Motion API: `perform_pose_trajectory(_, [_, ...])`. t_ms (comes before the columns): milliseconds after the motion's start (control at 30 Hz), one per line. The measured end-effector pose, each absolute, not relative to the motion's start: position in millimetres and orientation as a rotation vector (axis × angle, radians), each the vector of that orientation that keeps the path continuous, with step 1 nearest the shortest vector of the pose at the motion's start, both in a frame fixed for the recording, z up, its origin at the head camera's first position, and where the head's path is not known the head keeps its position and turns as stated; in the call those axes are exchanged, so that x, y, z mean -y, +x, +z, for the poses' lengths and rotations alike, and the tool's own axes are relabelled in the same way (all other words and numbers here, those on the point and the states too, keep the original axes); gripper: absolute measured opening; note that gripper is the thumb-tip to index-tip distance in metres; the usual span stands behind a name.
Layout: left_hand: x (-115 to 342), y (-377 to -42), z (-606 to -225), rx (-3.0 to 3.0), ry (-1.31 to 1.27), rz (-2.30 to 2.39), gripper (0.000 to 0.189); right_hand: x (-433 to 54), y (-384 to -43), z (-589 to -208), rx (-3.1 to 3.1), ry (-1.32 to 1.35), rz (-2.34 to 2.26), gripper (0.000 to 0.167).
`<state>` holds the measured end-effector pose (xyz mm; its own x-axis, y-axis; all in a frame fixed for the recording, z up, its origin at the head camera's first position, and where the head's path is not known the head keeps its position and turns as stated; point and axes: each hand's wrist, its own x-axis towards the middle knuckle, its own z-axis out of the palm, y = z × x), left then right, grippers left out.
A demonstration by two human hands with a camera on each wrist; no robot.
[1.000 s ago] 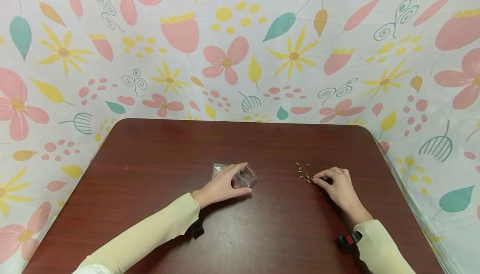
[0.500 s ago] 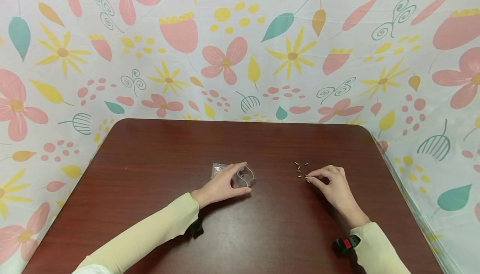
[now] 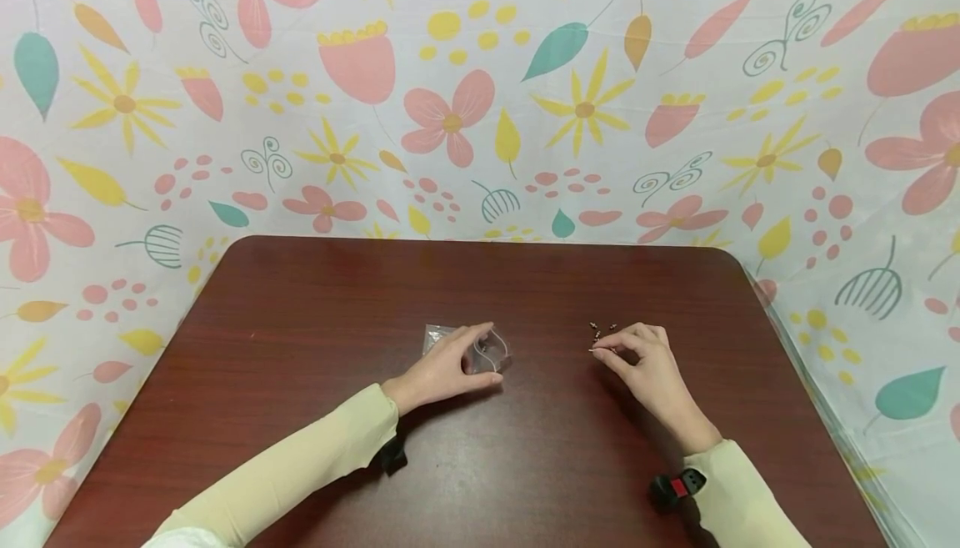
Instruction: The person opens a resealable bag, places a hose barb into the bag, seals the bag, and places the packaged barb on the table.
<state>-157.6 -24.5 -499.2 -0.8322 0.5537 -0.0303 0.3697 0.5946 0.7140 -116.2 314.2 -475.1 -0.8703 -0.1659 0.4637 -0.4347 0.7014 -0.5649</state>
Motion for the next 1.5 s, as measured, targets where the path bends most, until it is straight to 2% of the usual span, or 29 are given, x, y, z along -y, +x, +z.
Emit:
perform_pose_trajectory(433, [25,-157,-497,-2.571,0.752,1.073,0.089,-281,-121,-468,2.54,0.531,1.042,0.022])
perform_pose_trajectory(1500, [24,-157,-495,-2.598,0.776,1.047,0.088,-224,-142,-484,2.518,0.682,1.09,0.016])
